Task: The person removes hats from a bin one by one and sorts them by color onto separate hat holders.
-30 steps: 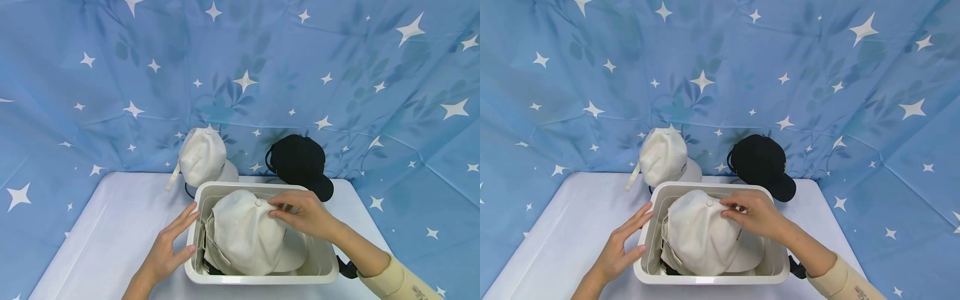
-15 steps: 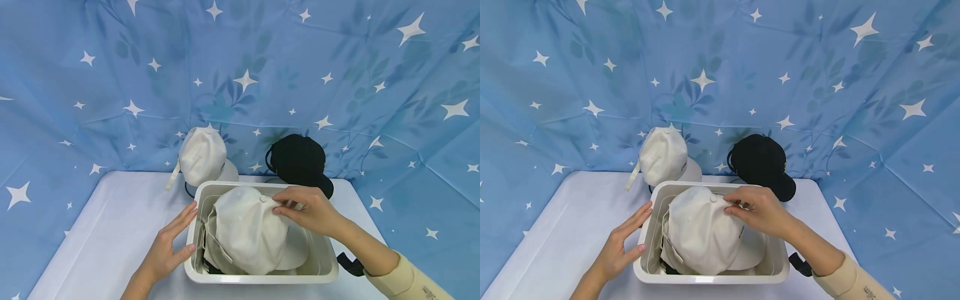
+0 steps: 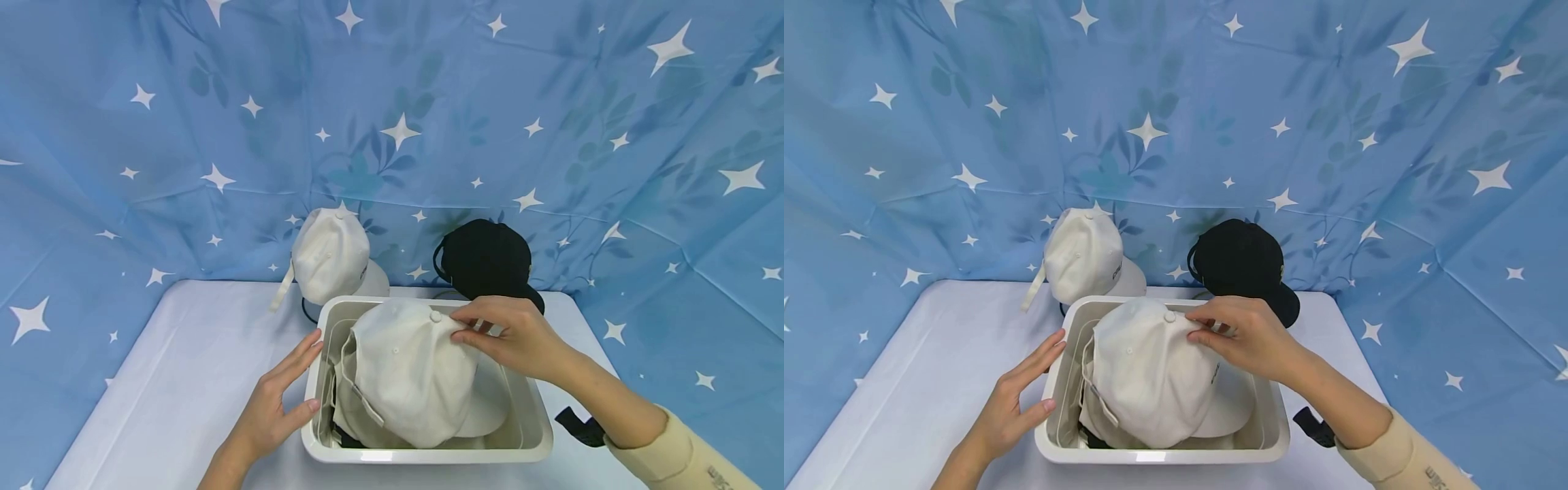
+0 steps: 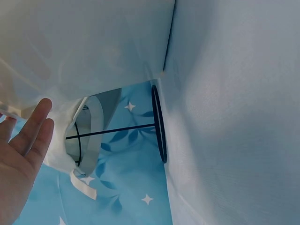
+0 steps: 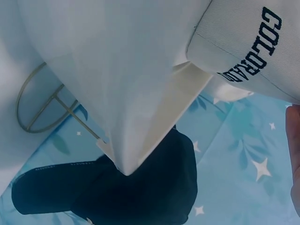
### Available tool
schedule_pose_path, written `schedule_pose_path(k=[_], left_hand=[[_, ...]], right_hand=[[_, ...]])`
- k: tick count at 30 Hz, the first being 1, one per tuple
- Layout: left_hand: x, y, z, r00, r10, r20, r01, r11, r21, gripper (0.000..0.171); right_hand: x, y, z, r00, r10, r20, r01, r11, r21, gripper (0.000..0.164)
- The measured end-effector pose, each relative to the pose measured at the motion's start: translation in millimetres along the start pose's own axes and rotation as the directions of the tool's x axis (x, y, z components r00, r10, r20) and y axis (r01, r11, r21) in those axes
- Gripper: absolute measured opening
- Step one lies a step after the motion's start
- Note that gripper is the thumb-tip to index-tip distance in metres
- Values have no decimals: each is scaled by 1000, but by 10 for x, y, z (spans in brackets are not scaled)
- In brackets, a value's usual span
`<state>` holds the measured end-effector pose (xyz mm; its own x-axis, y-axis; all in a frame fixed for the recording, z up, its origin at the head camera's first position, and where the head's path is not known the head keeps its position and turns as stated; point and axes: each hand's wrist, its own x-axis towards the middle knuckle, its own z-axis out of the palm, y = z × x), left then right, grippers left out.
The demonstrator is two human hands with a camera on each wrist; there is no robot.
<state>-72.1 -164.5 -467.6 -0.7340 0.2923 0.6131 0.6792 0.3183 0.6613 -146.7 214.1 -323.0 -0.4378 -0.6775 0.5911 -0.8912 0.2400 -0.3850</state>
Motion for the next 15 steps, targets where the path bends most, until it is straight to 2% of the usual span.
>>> schedule_pose_path(k=[15], left_hand=[[-1,-6,-1,1000,12,-5,-12,1000,-3,75]], right_hand=[[129,-71,-127,999,-48,6,48,998,-33,27]])
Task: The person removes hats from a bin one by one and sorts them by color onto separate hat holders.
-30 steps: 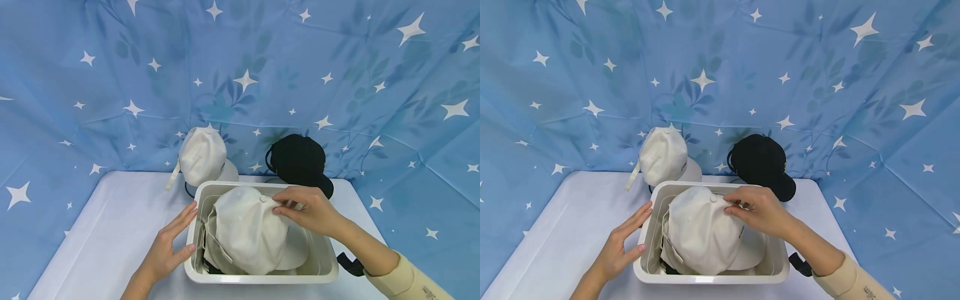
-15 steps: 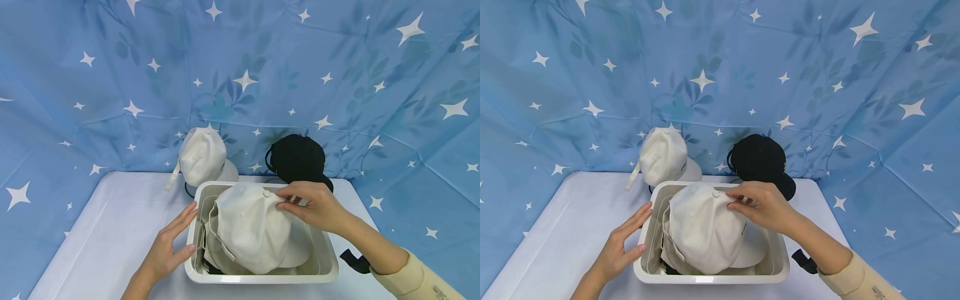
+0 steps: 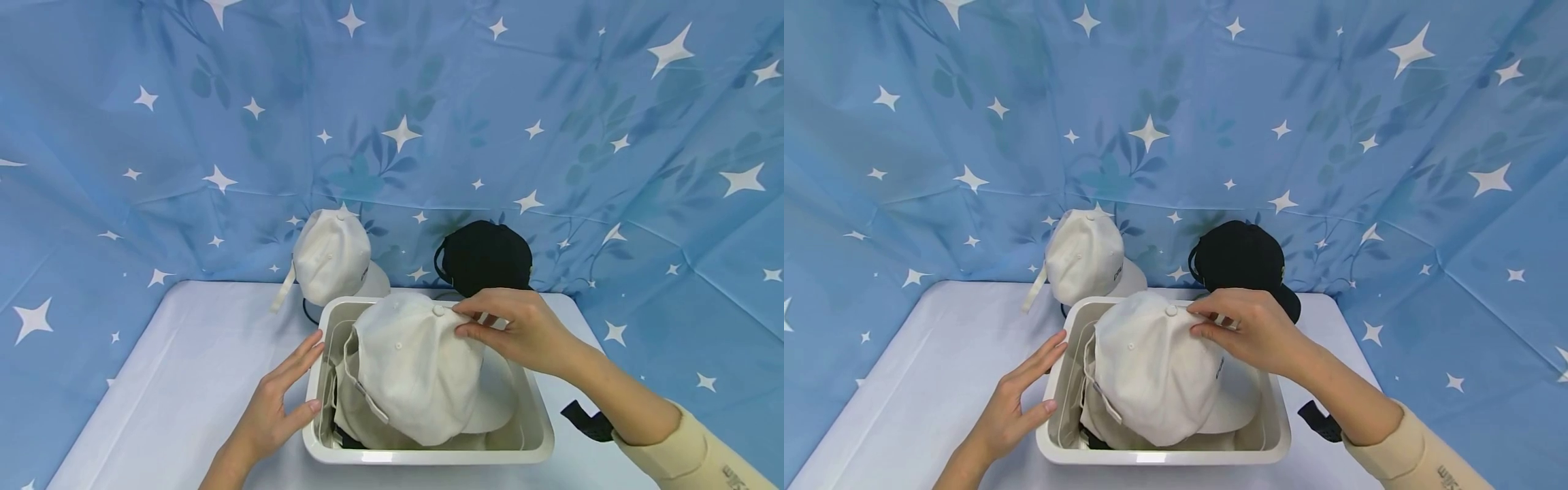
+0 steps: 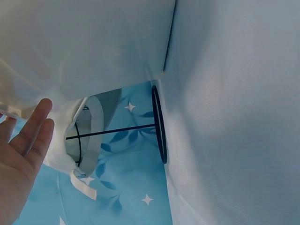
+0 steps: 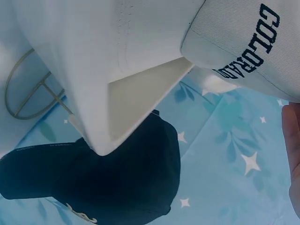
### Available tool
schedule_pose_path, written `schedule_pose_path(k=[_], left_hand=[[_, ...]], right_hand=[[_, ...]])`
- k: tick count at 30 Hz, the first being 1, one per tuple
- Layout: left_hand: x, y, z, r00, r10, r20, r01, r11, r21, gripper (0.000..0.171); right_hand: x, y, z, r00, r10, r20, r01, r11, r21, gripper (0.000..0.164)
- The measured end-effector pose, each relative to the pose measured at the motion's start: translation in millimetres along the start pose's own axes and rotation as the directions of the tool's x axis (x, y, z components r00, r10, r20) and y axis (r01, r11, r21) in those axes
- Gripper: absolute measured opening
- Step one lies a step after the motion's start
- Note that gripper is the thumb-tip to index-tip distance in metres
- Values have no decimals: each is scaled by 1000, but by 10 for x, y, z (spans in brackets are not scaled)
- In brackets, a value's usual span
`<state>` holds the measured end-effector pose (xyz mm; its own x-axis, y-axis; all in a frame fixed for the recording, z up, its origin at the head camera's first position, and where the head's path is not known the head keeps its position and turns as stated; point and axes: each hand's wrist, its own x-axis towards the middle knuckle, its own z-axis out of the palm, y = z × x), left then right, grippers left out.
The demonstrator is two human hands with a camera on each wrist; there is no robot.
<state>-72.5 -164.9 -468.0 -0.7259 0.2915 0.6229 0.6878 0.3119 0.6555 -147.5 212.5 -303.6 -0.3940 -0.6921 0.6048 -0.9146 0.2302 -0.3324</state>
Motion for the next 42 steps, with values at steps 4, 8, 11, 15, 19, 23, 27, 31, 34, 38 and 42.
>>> schedule_pose_path(k=[4,8,11,15,19,23,27,31,34,38,42], left_hand=[[0,3,-2,1000,-3,-2,3,1000,-3,73],[-2,9,-5,1000,-7,0,7,1000,-2,73],[-3,13,-4,1000,-18,5,18,1000,-5,74],[1,15,-4,1000,-21,7,21,1000,-4,72],[3,12,-6,1000,-18,5,18,1000,-3,70],[-5,9,-6,1000,-26,7,26,1000,-8,70],[-9,5,-6,999,-32,10,32,999,-13,71],[-7,0,-3,1000,-28,10,28,1000,-12,71],[-8,-2,-1,1000,-27,9,27,1000,-8,71],[-11,-4,1,999,-34,12,34,999,-8,71],[-11,-4,0,999,-39,14,39,999,-8,71]], right_hand=[[63,-15,-34,1000,-17,6,17,1000,-13,28],[138,-28,-71,999,-46,9,46,999,-25,28],[191,-33,-99,998,-58,13,59,998,-37,28],[275,-56,-146,997,-72,14,73,996,-58,29],[373,-72,-203,997,-73,7,73,994,-82,32],[465,-73,-245,997,-75,-7,74,991,-107,34],[530,-62,-253,997,-73,-22,69,990,-122,37],[573,-33,-241,997,-65,-28,60,988,-145,33],[603,-3,-230,998,-57,-33,50,986,-162,23],[643,36,-214,998,-36,-55,25,983,-184,38],[685,73,-186,997,-11,-72,-4,978,-207,36]])
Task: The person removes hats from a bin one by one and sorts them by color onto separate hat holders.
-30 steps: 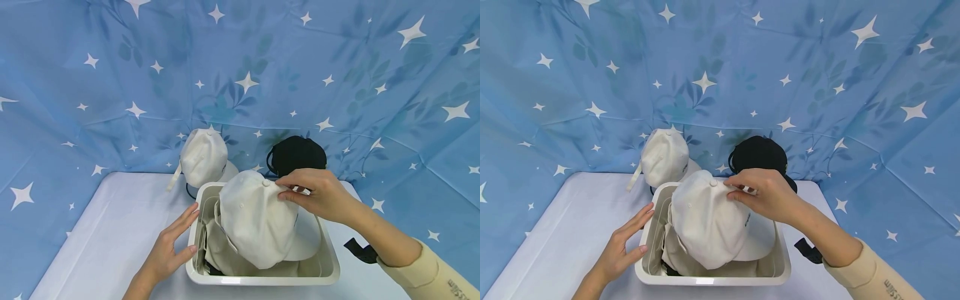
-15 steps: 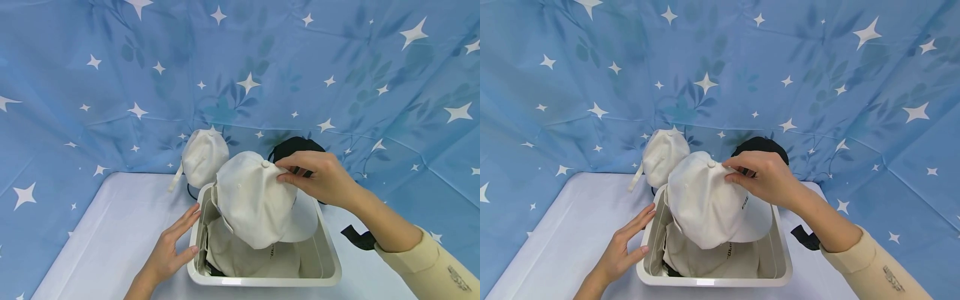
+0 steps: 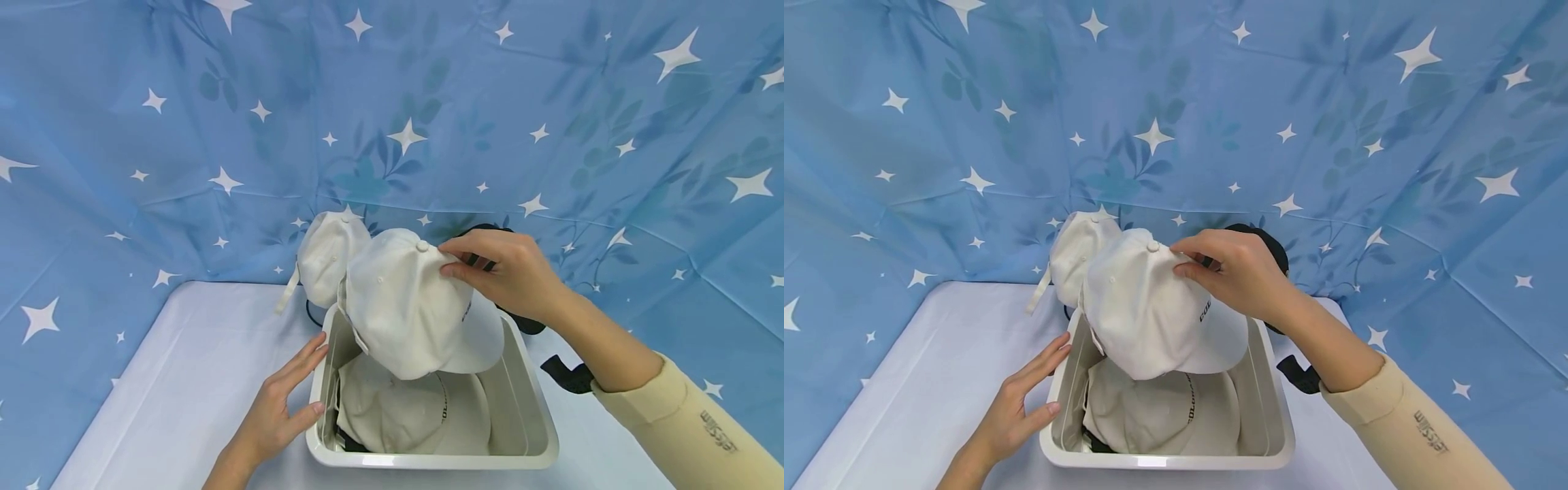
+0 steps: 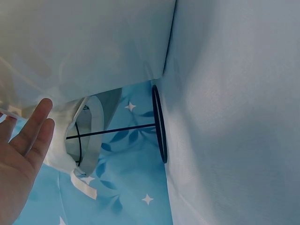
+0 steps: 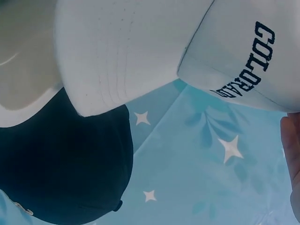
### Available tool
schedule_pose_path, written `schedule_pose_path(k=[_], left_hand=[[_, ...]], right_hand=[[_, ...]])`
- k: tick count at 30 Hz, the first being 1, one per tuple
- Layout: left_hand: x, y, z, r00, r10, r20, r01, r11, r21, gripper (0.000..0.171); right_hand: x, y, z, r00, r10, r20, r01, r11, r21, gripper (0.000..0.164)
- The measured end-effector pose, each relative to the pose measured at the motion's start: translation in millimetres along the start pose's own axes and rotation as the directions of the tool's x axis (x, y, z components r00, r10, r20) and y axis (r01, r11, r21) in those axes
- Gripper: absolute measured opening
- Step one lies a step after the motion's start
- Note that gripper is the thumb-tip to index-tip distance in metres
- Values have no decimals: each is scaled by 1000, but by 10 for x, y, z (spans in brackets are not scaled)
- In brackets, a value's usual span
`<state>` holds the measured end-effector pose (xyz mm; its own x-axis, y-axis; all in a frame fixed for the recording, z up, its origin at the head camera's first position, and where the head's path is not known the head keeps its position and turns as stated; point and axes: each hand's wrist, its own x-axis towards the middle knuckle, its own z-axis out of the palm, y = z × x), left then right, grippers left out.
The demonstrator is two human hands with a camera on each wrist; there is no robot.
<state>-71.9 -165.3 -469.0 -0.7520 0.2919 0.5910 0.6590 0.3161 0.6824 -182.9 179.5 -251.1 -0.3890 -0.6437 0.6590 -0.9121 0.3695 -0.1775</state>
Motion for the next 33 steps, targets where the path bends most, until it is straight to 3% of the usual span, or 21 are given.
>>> schedule_pose_path(k=[18,33], left_hand=[[4,7,-11,999,39,-11,-39,999,-5,72],[-4,2,-14,1000,24,-8,-24,1000,-1,71]], right_hand=[[202,147,72,995,95,-37,-95,995,-3,30],[466,239,115,982,185,-31,-185,983,-6,24]])
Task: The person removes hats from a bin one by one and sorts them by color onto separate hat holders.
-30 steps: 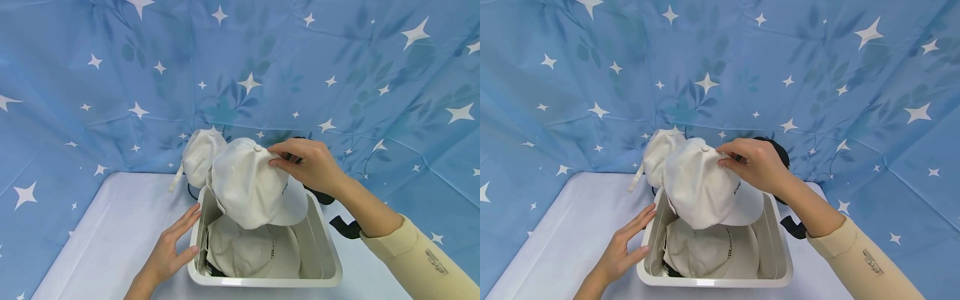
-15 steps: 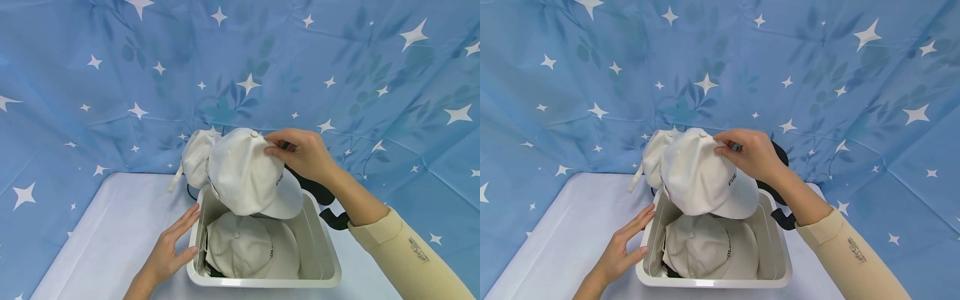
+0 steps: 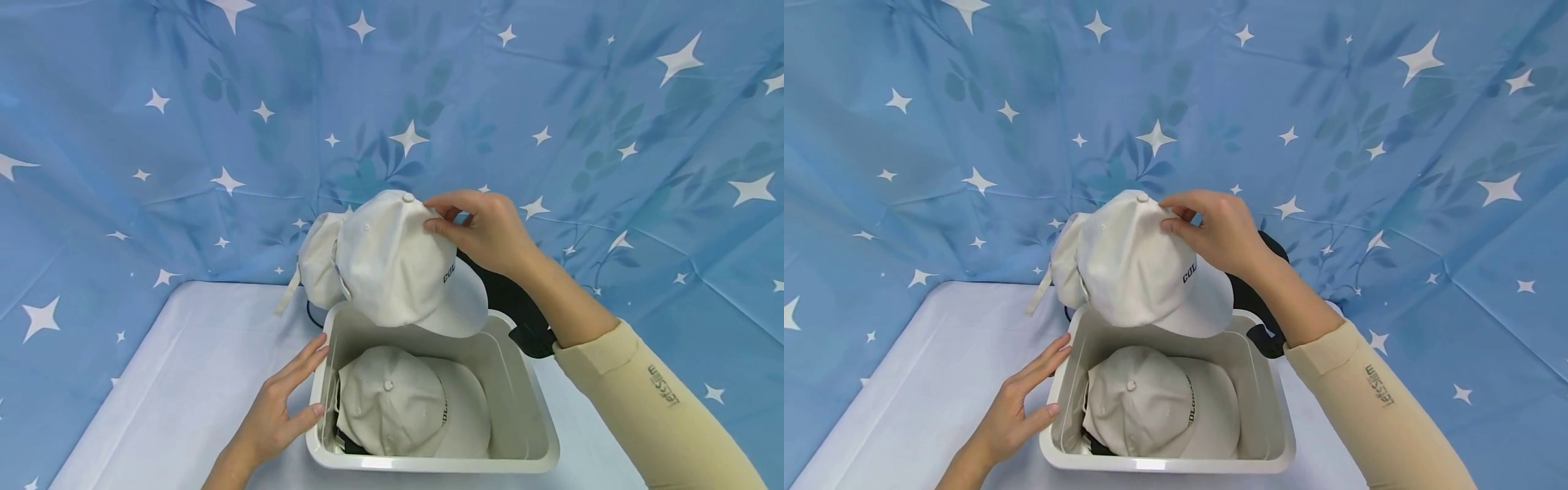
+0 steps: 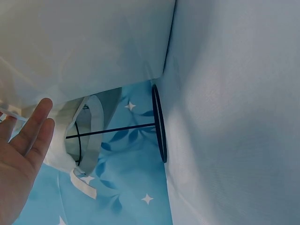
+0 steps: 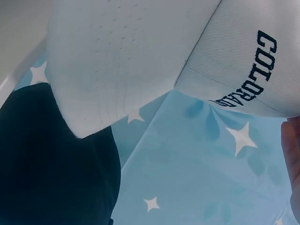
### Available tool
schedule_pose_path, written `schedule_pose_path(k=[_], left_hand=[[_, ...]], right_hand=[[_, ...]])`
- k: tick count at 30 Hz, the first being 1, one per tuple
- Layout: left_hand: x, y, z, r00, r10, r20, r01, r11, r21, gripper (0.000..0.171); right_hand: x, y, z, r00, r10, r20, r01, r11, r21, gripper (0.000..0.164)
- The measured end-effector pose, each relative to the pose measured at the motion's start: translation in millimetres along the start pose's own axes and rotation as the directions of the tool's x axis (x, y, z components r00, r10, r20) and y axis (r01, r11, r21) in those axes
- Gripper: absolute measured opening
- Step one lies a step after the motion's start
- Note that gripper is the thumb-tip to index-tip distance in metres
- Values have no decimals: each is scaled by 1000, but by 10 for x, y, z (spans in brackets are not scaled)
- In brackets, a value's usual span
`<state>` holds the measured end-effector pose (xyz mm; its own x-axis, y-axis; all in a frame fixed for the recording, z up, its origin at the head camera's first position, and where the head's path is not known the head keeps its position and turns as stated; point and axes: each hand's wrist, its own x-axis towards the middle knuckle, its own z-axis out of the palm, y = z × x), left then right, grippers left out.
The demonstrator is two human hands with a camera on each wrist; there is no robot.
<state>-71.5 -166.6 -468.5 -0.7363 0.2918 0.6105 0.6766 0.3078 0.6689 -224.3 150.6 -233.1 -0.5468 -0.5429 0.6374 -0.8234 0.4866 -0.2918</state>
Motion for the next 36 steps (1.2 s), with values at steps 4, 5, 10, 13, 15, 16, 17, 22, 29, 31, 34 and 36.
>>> schedule_pose_path(k=[4,5,10,13,15,16,17,22,29,31,34,36], left_hand=[[-6,0,3,1000,-3,-1,3,1000,-3,71],[-7,0,3,1000,0,-1,0,1000,-4,71],[-8,8,3,1000,-8,4,8,1000,-9,71],[-11,15,-1,1000,-15,5,15,1000,-5,71],[-10,17,-5,1000,-18,5,18,1000,-3,71],[-9,17,-7,1000,-15,4,15,1000,-1,71],[-7,16,-9,1000,-13,4,13,1000,-1,71],[-1,8,-9,1000,-2,3,2,1000,-2,71],[5,4,-11,1000,-8,9,8,1000,-2,71],[6,3,-13,1000,-11,9,11,1000,-2,71],[6,0,-13,1000,-16,9,16,1000,-1,71],[7,-3,-10,1000,-21,12,21,1000,-1,71]], right_hand=[[71,29,32,999,33,1,-33,999,-4,26],[87,38,40,999,37,-1,-37,999,-7,27],[165,68,79,998,62,-7,-62,998,-14,29],[221,69,100,998,68,-12,-68,998,-6,28],[264,62,114,998,66,-20,-66,998,4,27],[286,58,121,998,62,-25,-62,998,4,27],[308,54,129,998,60,-30,-60,998,2,26],[400,42,176,998,56,-38,-57,998,-11,26],[507,53,240,996,63,-59,-64,998,-17,26],[539,48,261,996,64,-57,-66,998,-22,26],[585,45,302,996,81,-47,-82,996,-22,25],[607,54,341,995,88,-44,-89,996,-19,25]])
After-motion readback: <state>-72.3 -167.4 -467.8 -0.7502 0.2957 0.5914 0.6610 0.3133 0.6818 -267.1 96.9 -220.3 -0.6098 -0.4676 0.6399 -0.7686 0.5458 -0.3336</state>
